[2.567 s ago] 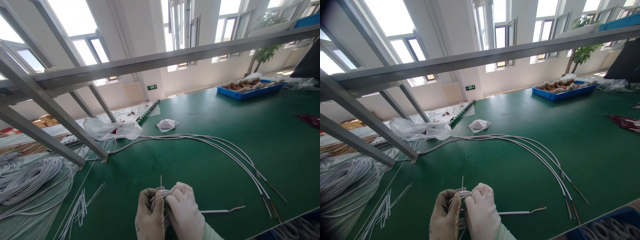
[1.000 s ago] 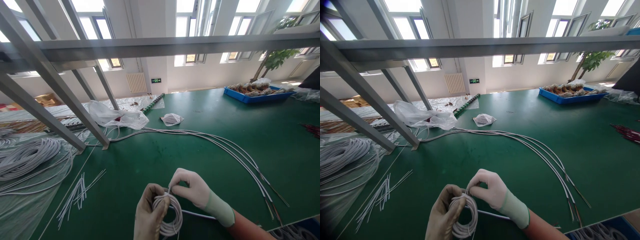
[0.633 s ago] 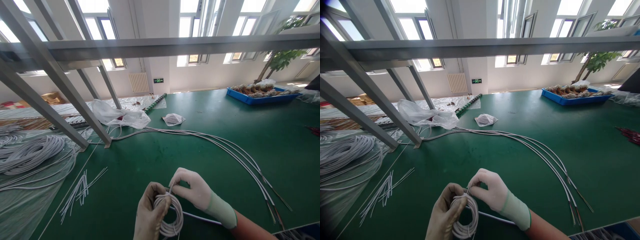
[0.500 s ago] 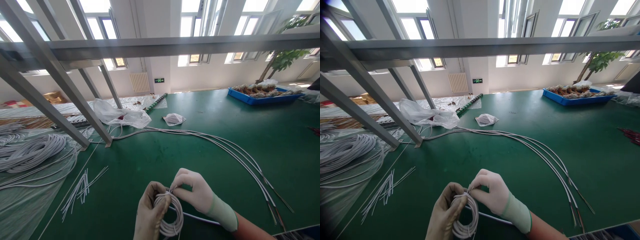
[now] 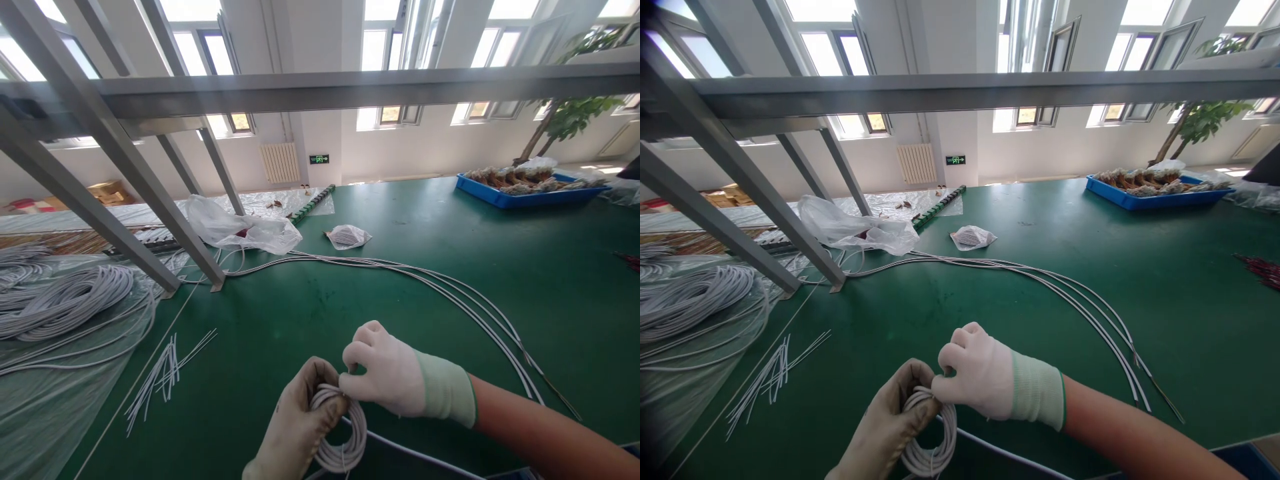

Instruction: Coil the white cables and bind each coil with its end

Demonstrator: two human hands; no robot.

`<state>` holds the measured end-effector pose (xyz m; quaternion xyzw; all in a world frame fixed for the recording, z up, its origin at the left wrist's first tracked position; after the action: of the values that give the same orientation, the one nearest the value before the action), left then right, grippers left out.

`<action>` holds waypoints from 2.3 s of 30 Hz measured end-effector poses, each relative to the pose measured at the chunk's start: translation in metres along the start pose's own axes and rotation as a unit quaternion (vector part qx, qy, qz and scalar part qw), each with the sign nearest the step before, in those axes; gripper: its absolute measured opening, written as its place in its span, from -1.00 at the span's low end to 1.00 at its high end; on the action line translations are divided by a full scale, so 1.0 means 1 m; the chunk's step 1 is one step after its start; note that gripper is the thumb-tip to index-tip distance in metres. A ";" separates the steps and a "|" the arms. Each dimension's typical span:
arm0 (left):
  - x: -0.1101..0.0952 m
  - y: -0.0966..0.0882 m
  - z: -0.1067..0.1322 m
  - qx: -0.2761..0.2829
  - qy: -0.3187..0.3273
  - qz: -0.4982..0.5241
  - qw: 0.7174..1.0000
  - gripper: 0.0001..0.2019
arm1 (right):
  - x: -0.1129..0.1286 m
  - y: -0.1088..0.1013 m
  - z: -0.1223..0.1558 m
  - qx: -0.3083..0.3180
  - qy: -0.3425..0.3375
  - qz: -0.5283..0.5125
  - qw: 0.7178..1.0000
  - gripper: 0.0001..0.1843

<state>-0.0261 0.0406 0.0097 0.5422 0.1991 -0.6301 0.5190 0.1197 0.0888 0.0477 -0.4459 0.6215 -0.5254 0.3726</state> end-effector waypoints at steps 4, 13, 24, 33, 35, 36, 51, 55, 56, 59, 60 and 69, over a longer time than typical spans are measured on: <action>-0.011 0.002 0.001 0.014 0.004 -0.020 1.000 -0.58 | -0.004 -0.003 -0.004 0.044 0.007 -0.043 0.998 -0.88; -0.013 0.008 -0.003 0.025 0.007 -0.053 0.998 -0.66 | 0.003 -0.021 -0.005 0.128 -0.034 -0.058 0.989 -0.75; -0.017 0.012 -0.008 -0.111 0.019 -0.450 0.886 -0.86 | -0.022 0.007 0.004 0.161 0.244 -0.374 0.880 -0.74; -0.029 0.021 0.005 -0.210 0.118 -0.478 0.845 -0.88 | -0.027 0.011 0.017 0.150 0.331 -0.554 0.749 -0.73; -0.028 0.014 0.006 -0.179 0.043 -0.275 0.944 -0.84 | -0.030 -0.010 0.018 0.079 0.288 -0.534 0.791 -0.72; -0.029 0.014 0.005 -0.155 0.016 -0.207 0.966 -0.84 | -0.032 -0.021 0.019 0.035 0.266 -0.526 0.807 -0.73; -0.018 0.009 -0.003 -0.057 -0.036 -0.017 0.998 -0.79 | -0.033 -0.012 0.017 -0.031 0.039 -0.441 0.896 -0.75; -0.021 0.016 -0.002 -0.031 -0.040 -0.014 0.999 -0.76 | -0.025 -0.020 0.014 -0.026 0.022 -0.434 0.900 -0.74; -0.021 0.017 -0.001 -0.036 -0.044 -0.038 0.998 -0.78 | -0.023 -0.021 0.012 -0.007 0.046 -0.433 0.900 -0.78; -0.026 0.020 0.003 -0.100 0.025 -0.274 0.956 -0.96 | -0.020 -0.012 0.010 0.109 0.190 -0.444 0.869 -0.80; -0.029 0.024 0.004 -0.121 0.074 -0.378 0.915 -0.92 | -0.020 -0.008 0.010 0.145 0.232 -0.449 0.851 -0.79; -0.012 0.003 0.002 -0.161 -0.026 -0.126 0.979 -0.79 | -0.044 -0.013 0.021 0.007 0.225 -0.518 0.825 -0.81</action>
<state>-0.0262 0.0427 0.0221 0.4055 0.3505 -0.6642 0.5211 0.1560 0.1225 0.0568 -0.5694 0.3615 -0.7314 -0.1010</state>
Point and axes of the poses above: each hand's wrist, its own z-axis away from the middle knuckle, its own y-axis out of the palm, x = y × z, the point moved 5 cm from there along -z, towards the middle knuckle, and after that the axes turned 14 degrees about x, right-handed, at the moved point
